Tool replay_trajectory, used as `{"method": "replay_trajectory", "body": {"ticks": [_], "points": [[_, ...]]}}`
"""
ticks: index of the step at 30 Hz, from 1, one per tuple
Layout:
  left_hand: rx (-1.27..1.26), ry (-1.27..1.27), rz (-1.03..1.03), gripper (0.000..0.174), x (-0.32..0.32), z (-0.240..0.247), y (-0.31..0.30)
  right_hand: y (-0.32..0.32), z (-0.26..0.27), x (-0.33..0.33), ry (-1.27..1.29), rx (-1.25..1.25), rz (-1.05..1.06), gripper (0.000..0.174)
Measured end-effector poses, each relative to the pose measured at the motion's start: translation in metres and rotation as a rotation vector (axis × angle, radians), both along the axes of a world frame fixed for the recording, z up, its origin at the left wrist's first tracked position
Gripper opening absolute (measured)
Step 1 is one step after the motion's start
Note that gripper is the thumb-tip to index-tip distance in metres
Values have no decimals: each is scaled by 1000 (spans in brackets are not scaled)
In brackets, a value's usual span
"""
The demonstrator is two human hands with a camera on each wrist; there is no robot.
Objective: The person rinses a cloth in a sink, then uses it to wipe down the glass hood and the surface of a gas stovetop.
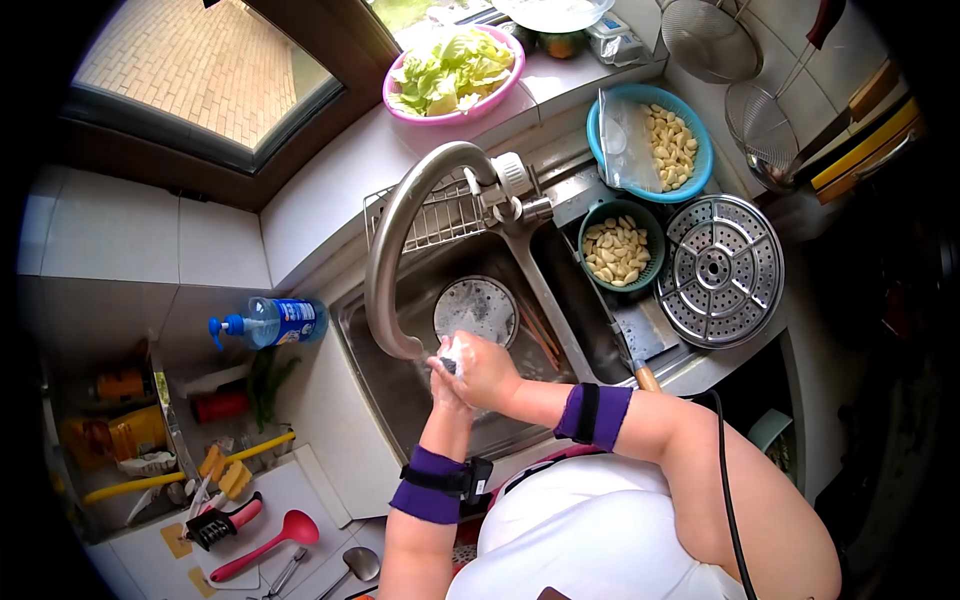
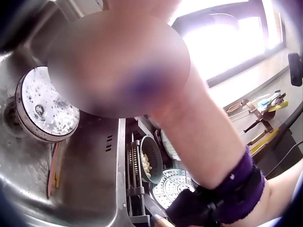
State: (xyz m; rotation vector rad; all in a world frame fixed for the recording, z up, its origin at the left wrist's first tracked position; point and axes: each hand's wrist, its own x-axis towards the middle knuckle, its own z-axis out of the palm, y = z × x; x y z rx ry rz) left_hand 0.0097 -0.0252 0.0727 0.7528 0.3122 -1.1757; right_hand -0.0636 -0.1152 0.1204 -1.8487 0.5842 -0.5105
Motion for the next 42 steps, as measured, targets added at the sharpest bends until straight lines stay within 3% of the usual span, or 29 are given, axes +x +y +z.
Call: {"method": "replay_trajectory", "body": {"ticks": [3,4,11,12,15,17,20,25,33,38,42], "points": [[393,-245,16,36,-7,0,-8,-14,-20,7,214,47,-17,44],[213,18,34,36,-11,21,-22,-27,-22,10,291,113,-5,50],[283,-109,46,39,-9,6,-14,-18,-26,0,212,102,-15,48],[276,17,40,44,-7,4,-17,-32,-35,5,395,162,-14,47],[257,35,54,49,0,14,-19,-46,-58,4,354,-6,48,42],[358,-10,101,59,0,54,-31,-73,-52,-3,444,-52,32,42],[367,-79,175,57,19,47,-18,-116,-62,-1,414,74,-136,31],[471,-129,185,49,31,32,-21,-186,-58,20,313,-164,-448,36],[616,-201,131,35,38,27,-44,-237,-45,50,616,-294,-413,47],[614,-136,98,37,30,63,-75,-238,-44,50,644,-269,-430,48],[587,-102,57,40,37,54,-74,-239,-48,49,639,-235,-438,48]]}}
